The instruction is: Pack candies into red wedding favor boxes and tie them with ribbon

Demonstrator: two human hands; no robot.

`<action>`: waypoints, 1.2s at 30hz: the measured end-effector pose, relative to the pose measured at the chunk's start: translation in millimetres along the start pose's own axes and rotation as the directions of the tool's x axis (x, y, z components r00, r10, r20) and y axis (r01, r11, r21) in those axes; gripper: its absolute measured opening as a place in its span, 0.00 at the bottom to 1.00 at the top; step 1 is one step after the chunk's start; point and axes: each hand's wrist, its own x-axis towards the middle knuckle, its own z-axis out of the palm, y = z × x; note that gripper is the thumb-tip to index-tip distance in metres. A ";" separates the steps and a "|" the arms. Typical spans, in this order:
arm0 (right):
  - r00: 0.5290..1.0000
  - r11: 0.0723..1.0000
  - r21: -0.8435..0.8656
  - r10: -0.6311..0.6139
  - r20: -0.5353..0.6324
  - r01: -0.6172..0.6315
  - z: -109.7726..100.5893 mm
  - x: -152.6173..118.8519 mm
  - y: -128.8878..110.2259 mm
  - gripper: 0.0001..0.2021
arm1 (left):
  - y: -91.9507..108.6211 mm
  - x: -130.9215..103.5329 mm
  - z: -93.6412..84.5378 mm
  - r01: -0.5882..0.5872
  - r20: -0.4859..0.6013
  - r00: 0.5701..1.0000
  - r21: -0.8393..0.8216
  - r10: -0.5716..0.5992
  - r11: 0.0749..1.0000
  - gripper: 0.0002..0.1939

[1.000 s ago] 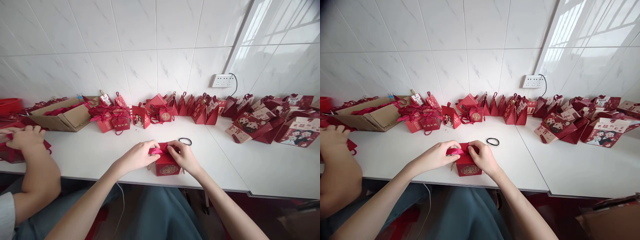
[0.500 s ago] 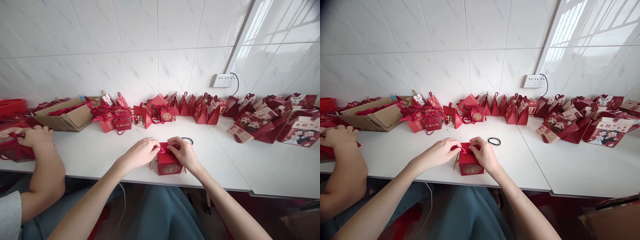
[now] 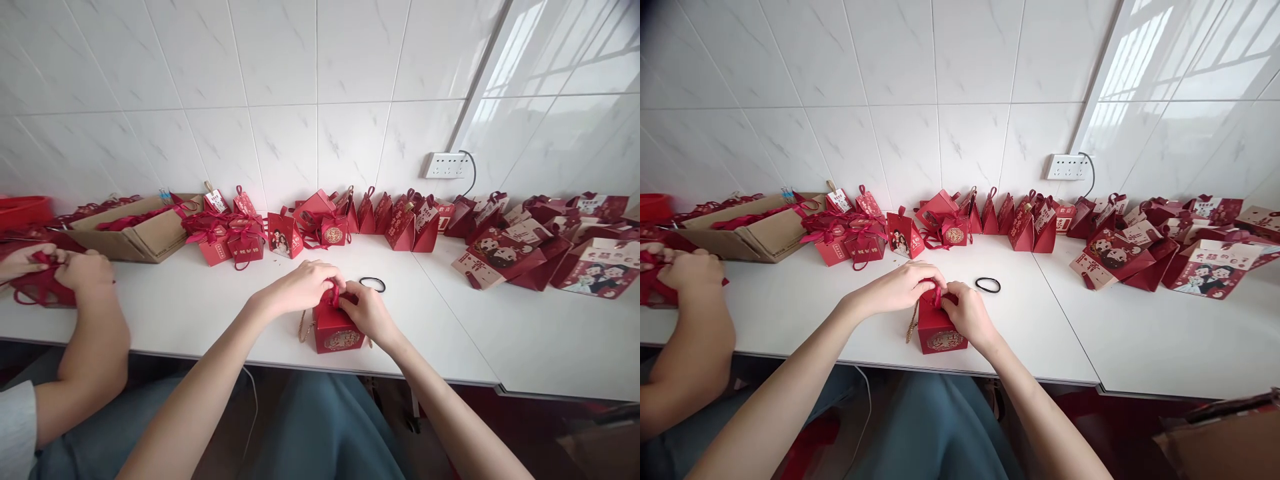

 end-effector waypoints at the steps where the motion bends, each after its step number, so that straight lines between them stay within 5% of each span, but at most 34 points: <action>1: 1.000 1.000 0.010 -0.002 0.002 0.002 -0.5 0.1 -0.1 0.05 | -1.2 -0.7 0.5 0.004 0.004 1.000 -0.043 -0.004 0.999 0.16; 9: 0.996 0.978 0.193 0.083 -0.011 -0.080 3.3 -3.0 1.1 0.06 | -12.7 1.7 8.8 0.049 -0.119 0.991 -0.129 -0.065 0.990 0.12; 15: 0.995 0.975 0.216 0.069 -0.073 -0.052 0.9 -7.5 7.9 0.14 | -27.2 2.1 42.0 0.027 -0.234 0.968 -0.268 -0.092 0.963 0.04; 20: 0.986 0.976 0.191 0.128 -0.110 -0.105 -3.6 -11.0 12.1 0.19 | -28.8 -4.6 60.9 -0.053 -0.367 0.929 -0.276 -0.054 0.960 0.07; 28: 0.967 0.986 -0.063 0.141 -0.213 -0.158 -1.0 -19.2 11.0 0.16 | -21.8 -17.3 51.9 -0.100 -0.263 0.964 -0.250 0.032 0.963 0.05; 36: 0.994 1.000 -0.008 0.009 -0.105 -0.010 -5.2 -10.6 10.1 0.10 | -31.5 -7.0 57.9 -0.043 -0.234 0.971 -0.356 -0.045 0.934 0.11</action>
